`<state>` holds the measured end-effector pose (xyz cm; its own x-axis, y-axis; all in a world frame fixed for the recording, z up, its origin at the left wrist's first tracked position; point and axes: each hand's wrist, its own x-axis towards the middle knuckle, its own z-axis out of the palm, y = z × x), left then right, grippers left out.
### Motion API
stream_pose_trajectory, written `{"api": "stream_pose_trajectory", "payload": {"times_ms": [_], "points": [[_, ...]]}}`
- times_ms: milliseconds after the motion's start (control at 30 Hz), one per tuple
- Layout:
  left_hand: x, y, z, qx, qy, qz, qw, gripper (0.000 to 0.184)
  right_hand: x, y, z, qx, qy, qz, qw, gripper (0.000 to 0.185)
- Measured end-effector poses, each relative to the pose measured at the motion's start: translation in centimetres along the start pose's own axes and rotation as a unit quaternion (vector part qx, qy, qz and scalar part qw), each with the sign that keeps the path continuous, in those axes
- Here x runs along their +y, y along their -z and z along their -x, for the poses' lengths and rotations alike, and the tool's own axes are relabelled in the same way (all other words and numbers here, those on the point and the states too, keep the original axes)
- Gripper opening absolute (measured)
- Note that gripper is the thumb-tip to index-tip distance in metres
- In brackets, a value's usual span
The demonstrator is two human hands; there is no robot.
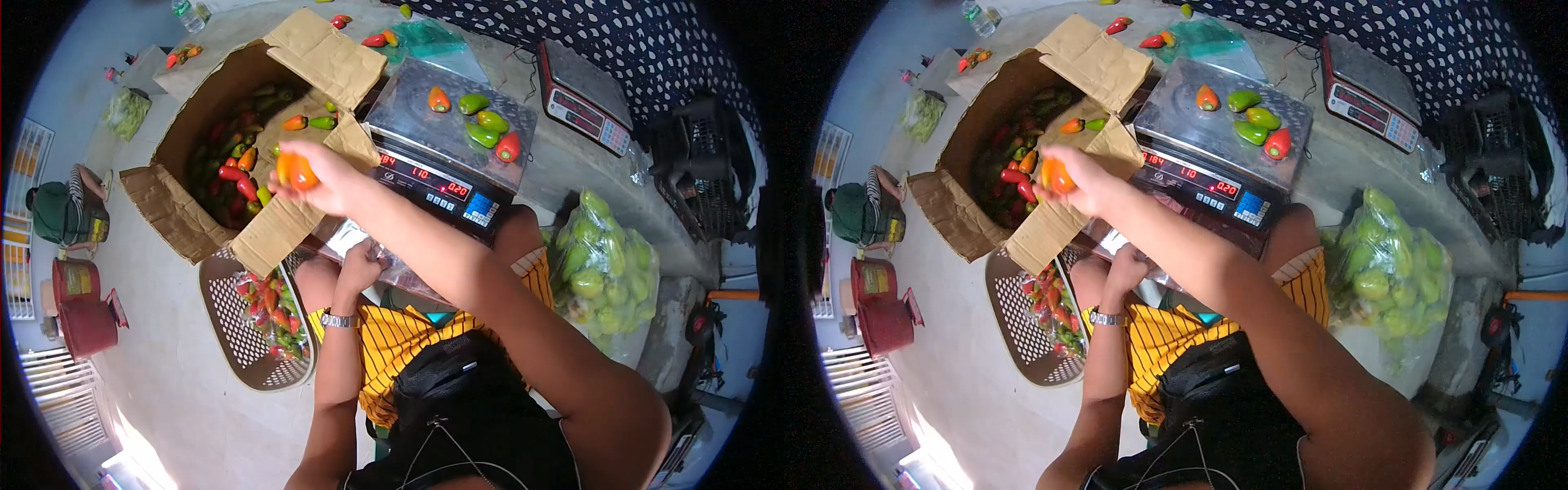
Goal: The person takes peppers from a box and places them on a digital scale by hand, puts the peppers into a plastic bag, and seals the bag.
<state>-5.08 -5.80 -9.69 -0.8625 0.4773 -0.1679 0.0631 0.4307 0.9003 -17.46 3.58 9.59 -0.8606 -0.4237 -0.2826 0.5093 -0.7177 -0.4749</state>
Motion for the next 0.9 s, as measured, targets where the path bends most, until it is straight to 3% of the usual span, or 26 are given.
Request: {"api": "stream_pose_trajectory", "payload": {"times_ms": [33,167,233,267,300,333,367,400,467,633,767,900], "points": [[0.4,0.3,-0.1,-0.001,-0.005,-0.013,1.0,0.038,-0.5,-1.3,-1.0,0.086,0.03,-0.019,0.996,0.064],[1.3,0.7,0.1,-0.027,0.023,0.032,0.999,0.042,-2.3,-3.1,-0.2,0.141,0.035,-0.002,0.989,0.081],[2.0,0.9,0.2,-0.025,0.031,0.052,0.998,0.043,-2.9,0.7,2.3,0.057,0.093,0.142,0.984,0.066],[2.3,1.0,0.4,-0.022,0.036,0.064,0.997,0.044,-4.0,1.1,5.1,0.121,0.15,0.263,0.945,0.047],[2.6,1.3,0.5,-0.02,0.029,0.048,0.998,0.044,-5.0,3.5,6.6,0.192,0.256,0.386,0.865,0.033],[3.0,1.4,0.5,-0.021,0.021,0.031,0.999,0.044,-6.3,7.4,7.9,0.244,0.399,0.536,0.703,0.025],[3.4,1.5,0.7,-0.026,0.014,0.013,0.999,0.044,-8.7,10.0,10.4,0.321,0.472,0.682,0.457,0.029],[3.9,1.5,0.9,-0.03,0.026,0.026,0.999,0.043,-9.7,10.8,12.6,0.42,0.473,0.729,0.261,0.037],[4.8,1.5,0.8,-0.041,0.044,0.048,0.997,0.041,-12.4,14.5,16.0,0.478,0.347,0.774,0.229,0.06],[5.9,2.0,1.3,-0.005,0.029,0.037,0.999,0.042,-14.5,17.7,18.3,0.503,0.155,0.803,0.279,0.081],[7.8,3.8,2.1,0.038,-0.047,-0.071,0.996,0.045,-14.0,18.4,18.0,0.471,0.147,0.809,0.319,0.084],[11.5,4.3,2.0,0.057,0.009,-0.14,0.988,0.039,-13.4,18.6,17.9,0.459,0.19,0.812,0.306,0.08]]}}
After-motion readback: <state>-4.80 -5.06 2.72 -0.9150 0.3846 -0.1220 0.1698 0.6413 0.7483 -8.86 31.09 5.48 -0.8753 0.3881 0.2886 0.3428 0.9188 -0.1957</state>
